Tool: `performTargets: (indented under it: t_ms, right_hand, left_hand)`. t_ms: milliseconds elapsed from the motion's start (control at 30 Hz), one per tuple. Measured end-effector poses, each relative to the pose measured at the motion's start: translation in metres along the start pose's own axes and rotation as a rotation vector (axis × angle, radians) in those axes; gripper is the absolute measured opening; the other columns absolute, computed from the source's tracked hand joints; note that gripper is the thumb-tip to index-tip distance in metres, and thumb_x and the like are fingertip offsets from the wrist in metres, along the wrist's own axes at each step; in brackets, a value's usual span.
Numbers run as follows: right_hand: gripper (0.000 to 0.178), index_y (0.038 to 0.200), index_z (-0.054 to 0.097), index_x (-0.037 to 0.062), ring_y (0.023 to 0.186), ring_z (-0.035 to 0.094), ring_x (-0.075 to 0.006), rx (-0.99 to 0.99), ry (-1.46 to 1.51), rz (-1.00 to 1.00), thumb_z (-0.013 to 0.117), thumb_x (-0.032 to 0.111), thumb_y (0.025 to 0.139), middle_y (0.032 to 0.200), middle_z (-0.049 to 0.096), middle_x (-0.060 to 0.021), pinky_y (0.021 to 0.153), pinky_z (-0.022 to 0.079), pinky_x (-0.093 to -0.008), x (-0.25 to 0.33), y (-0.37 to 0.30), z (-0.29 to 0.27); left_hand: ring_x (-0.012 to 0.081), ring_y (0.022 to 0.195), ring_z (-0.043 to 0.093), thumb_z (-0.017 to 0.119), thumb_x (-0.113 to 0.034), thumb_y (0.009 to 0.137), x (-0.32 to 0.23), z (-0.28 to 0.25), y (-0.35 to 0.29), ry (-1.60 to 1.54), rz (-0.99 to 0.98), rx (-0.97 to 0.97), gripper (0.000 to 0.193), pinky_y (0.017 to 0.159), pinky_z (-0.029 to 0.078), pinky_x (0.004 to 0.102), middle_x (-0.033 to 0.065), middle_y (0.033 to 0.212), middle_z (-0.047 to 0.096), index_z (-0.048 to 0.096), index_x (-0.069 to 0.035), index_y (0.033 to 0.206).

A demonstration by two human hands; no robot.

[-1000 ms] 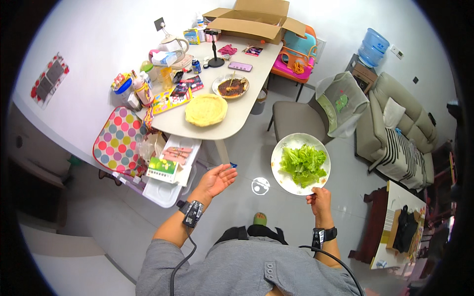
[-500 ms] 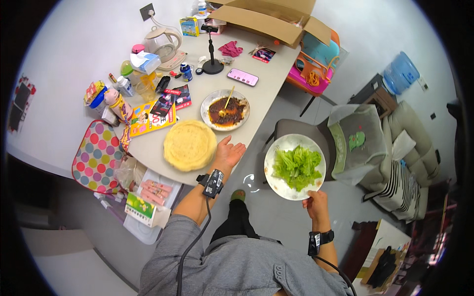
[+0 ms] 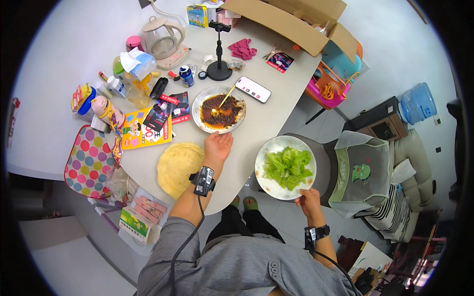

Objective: The person washes a white bowl, chopsticks, and a metal bowl in the kitchen sink, then rinses them under running water. They place the cleaned items on the counter, flip a flatbread in a pan, and carry the flatbread and a plate of food to a dining table, followed by a plate of lettuce.

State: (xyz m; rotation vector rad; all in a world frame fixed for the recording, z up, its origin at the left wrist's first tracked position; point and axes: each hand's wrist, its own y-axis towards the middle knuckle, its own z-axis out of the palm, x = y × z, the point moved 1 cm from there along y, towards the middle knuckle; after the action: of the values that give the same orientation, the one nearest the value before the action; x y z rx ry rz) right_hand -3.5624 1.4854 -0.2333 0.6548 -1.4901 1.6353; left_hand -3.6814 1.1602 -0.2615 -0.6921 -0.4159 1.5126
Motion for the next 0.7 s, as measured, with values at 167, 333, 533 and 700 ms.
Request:
performTargets:
  t_ms: [167,333,533,700]
  right_hand:
    - [0.015,0.084,0.055,-0.0058,0.044,0.054,-0.0153,0.146,-0.12,0.093,0.047,0.006,0.078,0.062,0.058,-0.0113,0.038,0.044,-0.0239,0.003,0.046,0.03]
    - [0.015,0.087,0.053,-0.0059,0.045,0.056,-0.0154,0.326,-0.157,0.182,0.047,0.006,0.079,0.065,0.059,-0.0112,0.037,0.045,-0.0239,-0.009,0.084,0.064]
    - [0.015,0.087,0.052,-0.0062,0.047,0.057,-0.0176,0.407,-0.146,0.212,0.046,0.005,0.079,0.069,0.059,-0.0132,0.038,0.045,-0.0242,-0.032,0.102,0.081]
    - [0.013,0.088,0.05,-0.0047,0.051,0.058,-0.0176,0.529,-0.091,0.209,0.047,0.006,0.081,0.07,0.058,-0.0124,0.042,0.046,-0.0246,-0.045,0.116,0.083]
  left_hand:
    - [0.0341,0.113,0.038,0.048,-0.014,0.08,-0.026,-0.001,-0.04,0.117,-0.005,0.019,0.048,0.095,0.033,0.0429,0.0229,0.121,0.036,0.03,0.007,0.119]
    - [0.0272,0.09,0.051,0.049,-0.014,0.08,-0.047,-0.037,-0.115,0.068,0.102,-0.032,0.029,0.08,0.043,0.0376,0.0163,0.098,0.052,0.047,0.006,0.101]
    - [0.0216,0.076,0.053,0.049,-0.015,0.079,-0.033,-0.088,-0.208,-0.008,0.341,-0.186,0.023,0.069,0.045,0.0327,0.0113,0.085,0.056,0.053,0.003,0.094]
    - [0.0206,0.071,0.054,0.05,-0.016,0.08,0.003,-0.118,-0.288,0.008,0.489,-0.168,0.022,0.067,0.045,0.0317,0.0098,0.079,0.058,0.055,0.002,0.092]
